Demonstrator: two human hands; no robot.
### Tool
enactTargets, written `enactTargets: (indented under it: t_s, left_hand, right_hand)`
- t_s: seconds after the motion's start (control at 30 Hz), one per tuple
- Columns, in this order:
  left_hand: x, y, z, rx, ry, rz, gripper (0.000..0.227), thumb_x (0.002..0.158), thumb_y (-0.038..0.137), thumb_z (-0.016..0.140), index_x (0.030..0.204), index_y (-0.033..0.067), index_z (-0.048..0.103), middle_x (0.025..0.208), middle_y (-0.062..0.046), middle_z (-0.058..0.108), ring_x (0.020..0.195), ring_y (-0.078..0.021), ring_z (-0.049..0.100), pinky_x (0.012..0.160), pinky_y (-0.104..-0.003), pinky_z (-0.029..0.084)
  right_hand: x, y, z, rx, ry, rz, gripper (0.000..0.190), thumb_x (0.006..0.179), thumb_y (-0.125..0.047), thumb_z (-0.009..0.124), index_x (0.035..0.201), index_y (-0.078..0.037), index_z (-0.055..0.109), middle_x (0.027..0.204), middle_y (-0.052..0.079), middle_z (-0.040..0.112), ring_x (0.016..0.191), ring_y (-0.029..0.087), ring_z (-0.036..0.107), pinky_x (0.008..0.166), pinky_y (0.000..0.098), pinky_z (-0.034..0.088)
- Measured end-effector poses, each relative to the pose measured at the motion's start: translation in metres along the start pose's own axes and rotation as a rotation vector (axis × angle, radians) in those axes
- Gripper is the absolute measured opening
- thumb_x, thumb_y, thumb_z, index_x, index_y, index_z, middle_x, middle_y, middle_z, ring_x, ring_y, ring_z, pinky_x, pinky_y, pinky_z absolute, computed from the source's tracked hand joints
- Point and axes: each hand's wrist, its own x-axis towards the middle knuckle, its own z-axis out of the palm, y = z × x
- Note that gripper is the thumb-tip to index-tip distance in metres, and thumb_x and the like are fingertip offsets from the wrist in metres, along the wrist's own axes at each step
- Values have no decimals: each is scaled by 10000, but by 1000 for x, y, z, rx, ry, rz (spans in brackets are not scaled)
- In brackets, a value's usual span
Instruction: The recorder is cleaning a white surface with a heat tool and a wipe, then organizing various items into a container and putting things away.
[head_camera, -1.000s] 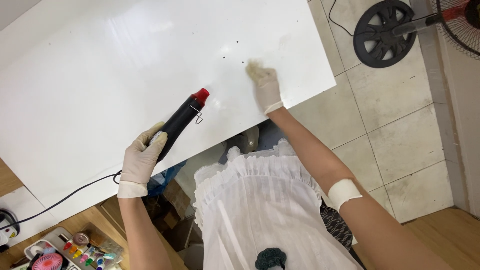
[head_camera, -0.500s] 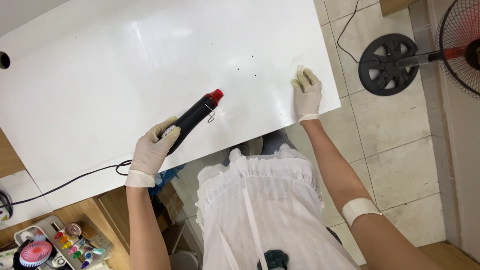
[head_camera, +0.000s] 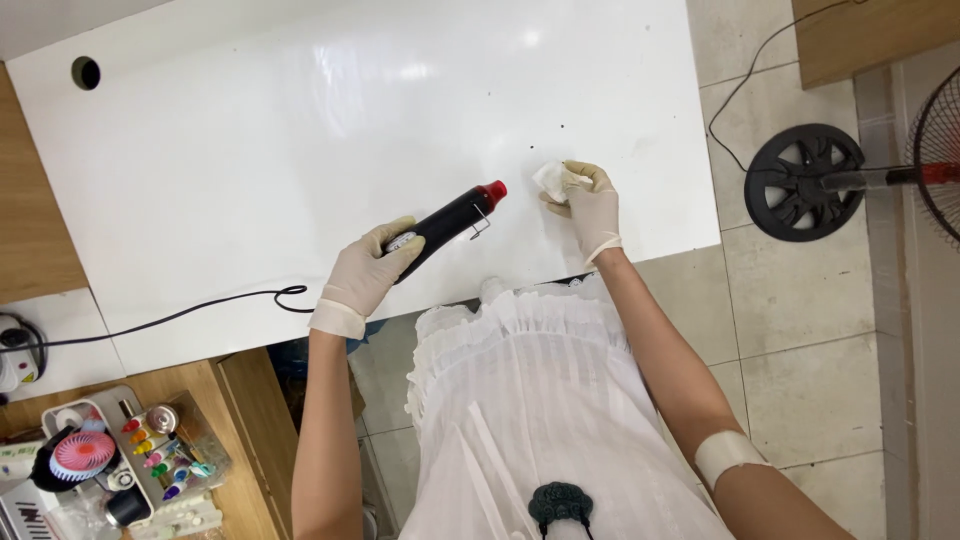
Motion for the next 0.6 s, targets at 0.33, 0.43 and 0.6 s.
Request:
enactTargets:
  t_s: [0.33, 0.43, 0.6]
  left_hand:
    - [-2, 17, 1, 88, -3, -87, 566, 879, 420, 697, 1368, 137, 657, 903, -93, 723, 767, -141, 636, 736, -270, 532]
    - [0, 18, 0, 105, -6, -50, 574, 877, 434, 690, 1363, 131, 647, 947, -59, 745, 805, -127, 664, 782, -258, 530]
    - [3, 20, 2, 144, -23, -101, 605, 870, 471, 685, 1370, 134, 639, 963, -74, 753, 815, -147, 677, 797, -275, 537]
  right_hand:
    - [0, -12, 5, -248, -152, 114, 317, 955, -86, 681, 1260, 0, 680, 1119, 86, 747, 939, 115, 708, 845, 243, 619]
    - [-3, -20, 7, -295, -155, 148, 293, 958, -93, 679, 1242, -40, 726, 1104, 63, 746, 911, 90, 678, 838, 231, 601]
    - [-3, -35, 13, -305, -151, 159, 333, 937, -74, 673, 1267, -69, 709, 1144, 45, 750, 967, 80, 696, 869, 210, 594]
